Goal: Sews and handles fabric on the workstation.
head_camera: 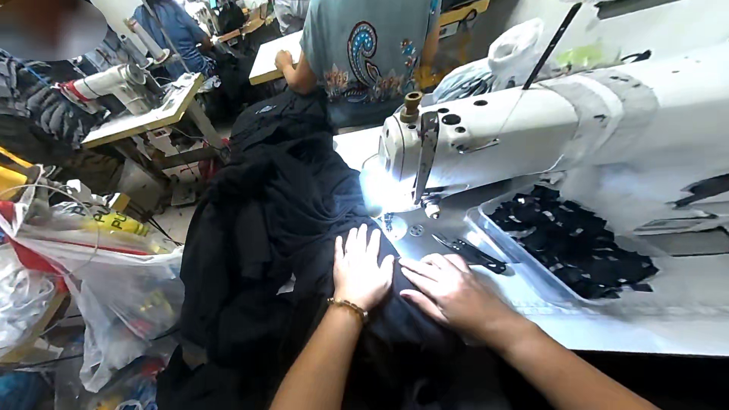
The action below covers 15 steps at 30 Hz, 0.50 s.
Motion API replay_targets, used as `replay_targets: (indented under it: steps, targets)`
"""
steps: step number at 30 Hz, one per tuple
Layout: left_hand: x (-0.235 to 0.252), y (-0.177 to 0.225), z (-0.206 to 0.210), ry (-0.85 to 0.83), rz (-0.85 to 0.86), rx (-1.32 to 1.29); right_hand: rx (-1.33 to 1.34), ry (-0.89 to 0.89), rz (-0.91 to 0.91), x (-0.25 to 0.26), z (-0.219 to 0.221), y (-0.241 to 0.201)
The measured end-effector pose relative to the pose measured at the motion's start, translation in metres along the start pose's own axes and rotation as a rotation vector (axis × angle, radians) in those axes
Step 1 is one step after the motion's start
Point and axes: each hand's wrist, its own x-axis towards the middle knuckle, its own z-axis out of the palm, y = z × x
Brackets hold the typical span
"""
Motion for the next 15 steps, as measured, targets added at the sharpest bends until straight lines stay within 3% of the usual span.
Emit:
replay_targets:
  steps: [6,15]
  targets:
    - [0.038,-0.022,-0.013,-0.12,0.109,-0.008,-0.041,0.039,0.167,0.018,0.016,-0.009]
    - [0.056,-0.03,-0.017,-0.153,0.199,0.025,-0.064,0.056,0.263,0.025,0.02,-0.015]
